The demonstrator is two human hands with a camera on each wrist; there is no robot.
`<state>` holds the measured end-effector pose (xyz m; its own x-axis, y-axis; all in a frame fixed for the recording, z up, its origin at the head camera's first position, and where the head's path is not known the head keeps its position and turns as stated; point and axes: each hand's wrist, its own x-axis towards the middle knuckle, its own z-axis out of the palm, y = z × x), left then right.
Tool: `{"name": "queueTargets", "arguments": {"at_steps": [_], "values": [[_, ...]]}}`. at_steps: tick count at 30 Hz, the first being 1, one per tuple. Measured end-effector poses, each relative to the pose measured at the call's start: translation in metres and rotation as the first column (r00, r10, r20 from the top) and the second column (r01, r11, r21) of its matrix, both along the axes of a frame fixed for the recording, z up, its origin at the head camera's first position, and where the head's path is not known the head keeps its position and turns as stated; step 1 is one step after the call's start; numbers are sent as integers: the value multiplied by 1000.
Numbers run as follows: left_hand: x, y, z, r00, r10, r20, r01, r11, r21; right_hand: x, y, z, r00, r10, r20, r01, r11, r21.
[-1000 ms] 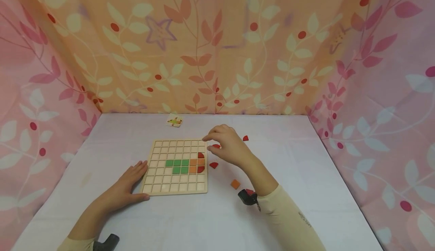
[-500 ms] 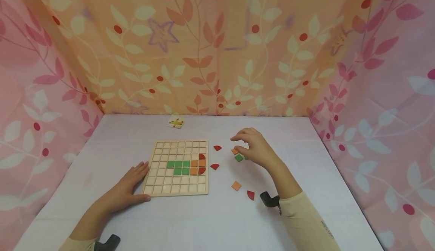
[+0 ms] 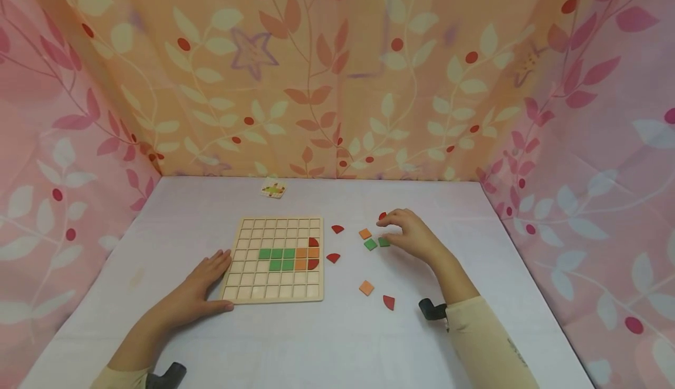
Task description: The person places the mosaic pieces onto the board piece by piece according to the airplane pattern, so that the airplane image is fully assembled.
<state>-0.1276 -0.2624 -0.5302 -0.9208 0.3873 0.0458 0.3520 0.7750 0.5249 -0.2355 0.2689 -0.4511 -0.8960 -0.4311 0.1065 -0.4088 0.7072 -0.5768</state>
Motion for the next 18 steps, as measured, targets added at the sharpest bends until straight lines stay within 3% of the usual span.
{"name": "queueTargets", "arguments": {"at_steps": [9,18], "values": [[1,-1,2,999,-19,-27,20,999,38,-14,12,-28,994,46,99,-46,999,-5],[-1,-2,1,1000,-24,-16,25,999,34,-22,16,-40,988,89,127,-91,996,13]]}}
